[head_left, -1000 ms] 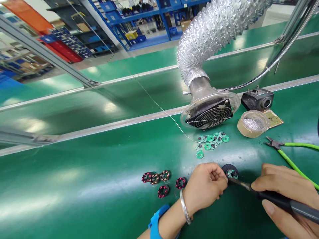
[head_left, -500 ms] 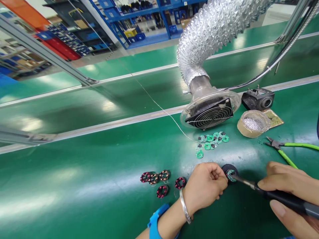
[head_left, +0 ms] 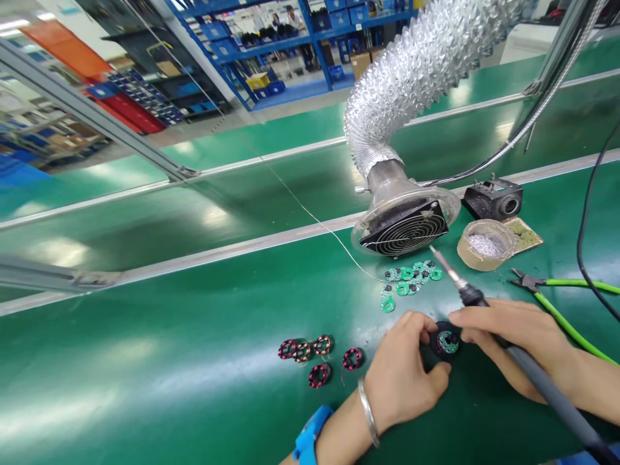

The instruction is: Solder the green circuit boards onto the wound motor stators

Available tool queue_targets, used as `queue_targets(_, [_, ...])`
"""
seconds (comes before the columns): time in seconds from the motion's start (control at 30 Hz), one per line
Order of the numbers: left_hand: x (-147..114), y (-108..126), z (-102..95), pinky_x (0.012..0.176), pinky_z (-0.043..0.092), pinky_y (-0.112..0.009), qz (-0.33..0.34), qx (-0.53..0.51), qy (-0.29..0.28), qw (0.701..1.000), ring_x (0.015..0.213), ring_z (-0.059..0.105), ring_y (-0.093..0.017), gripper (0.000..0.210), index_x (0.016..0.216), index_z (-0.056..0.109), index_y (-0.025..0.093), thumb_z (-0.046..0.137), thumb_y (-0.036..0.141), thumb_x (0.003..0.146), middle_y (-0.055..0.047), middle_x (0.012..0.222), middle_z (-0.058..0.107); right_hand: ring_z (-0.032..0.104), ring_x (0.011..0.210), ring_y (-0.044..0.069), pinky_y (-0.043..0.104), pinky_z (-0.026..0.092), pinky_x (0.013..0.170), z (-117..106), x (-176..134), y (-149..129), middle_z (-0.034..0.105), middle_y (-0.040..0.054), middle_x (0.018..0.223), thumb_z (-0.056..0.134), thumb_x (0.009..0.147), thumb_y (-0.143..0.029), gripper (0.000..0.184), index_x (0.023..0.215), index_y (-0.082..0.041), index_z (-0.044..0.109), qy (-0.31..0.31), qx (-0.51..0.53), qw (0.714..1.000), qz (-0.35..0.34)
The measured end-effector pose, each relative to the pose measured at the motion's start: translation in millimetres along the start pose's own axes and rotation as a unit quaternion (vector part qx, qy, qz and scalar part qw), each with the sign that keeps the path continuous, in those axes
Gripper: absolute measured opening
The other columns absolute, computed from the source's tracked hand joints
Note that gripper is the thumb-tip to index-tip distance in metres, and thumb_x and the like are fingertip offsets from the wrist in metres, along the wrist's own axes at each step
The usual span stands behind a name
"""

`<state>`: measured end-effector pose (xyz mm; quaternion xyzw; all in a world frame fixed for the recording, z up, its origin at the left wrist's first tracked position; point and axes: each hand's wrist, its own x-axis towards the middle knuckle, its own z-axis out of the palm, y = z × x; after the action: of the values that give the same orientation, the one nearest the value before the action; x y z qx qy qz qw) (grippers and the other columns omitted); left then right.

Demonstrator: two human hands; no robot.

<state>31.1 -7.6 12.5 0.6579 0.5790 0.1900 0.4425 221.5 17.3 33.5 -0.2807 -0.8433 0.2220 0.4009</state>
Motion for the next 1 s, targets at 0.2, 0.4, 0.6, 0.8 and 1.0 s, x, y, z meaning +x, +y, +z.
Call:
queue_targets(0.2, [7,-7,4.9,0.065,0.041,-0.026,0.091,-0.002,0.010,0.996,0.070,0.051,-0.016,0.017,0.083,0.062,0.019,0.074,0.022,0.072,0.001,0.074,0.050,0.059,0.072,0.015,0.028,0.050,0.065,18,-11,13,0.066,0.0040,0.093,0.050,0.087,-0.007,0.030,0.115,-0.020,0.052,-0.056,0.002,0.998,0.024])
queue_targets(0.4, [13,-13,-10.8,0.063,0.042,-0.025,0.131,-0.027,-0.037,0.990,0.068,0.051,-0.015,0.020,0.088,0.064,0.019,0.076,0.019,0.072,0.001,0.077,0.053,0.057,0.069,0.015,0.028,0.048,0.062,24,-21,13,0.065,0.0047,0.091,0.048,0.088,-0.007,0.033,0.118,-0.020,0.049,-0.061,-0.007,0.998,0.029])
queue_targets(0.6, [-7,-11,-11.1,0.053,0.037,-0.021,0.020,-0.063,-0.011,0.998,0.053,0.043,-0.008,0.003,0.077,0.063,0.017,0.065,0.017,0.079,0.002,0.074,0.054,0.051,0.068,0.015,0.027,0.046,0.061,26,-21,10,0.060,0.0035,0.083,0.047,0.087,-0.005,0.029,0.113,-0.018,0.052,-0.035,-0.030,0.999,0.018])
queue_targets(0.8, [-9,-10,3.8,0.049,0.033,-0.020,0.018,-0.124,0.016,0.992,0.050,0.041,-0.006,0.009,0.075,0.065,0.016,0.061,0.021,0.081,0.002,0.070,0.053,0.050,0.067,0.016,0.026,0.043,0.059,28,-25,12,0.057,0.0027,0.076,0.050,0.088,-0.006,0.030,0.114,-0.019,0.054,-0.016,-0.035,0.999,-0.010])
queue_targets(1.0, [-10,-7,6.5,0.049,0.034,-0.019,0.049,-0.118,0.034,0.991,0.052,0.043,-0.007,0.012,0.071,0.061,0.016,0.056,0.017,0.081,0.001,0.070,0.053,0.054,0.070,0.015,0.028,0.046,0.063,28,-33,16,0.061,0.0039,0.082,0.049,0.088,-0.005,0.034,0.119,-0.021,0.054,-0.019,-0.026,0.998,-0.055])
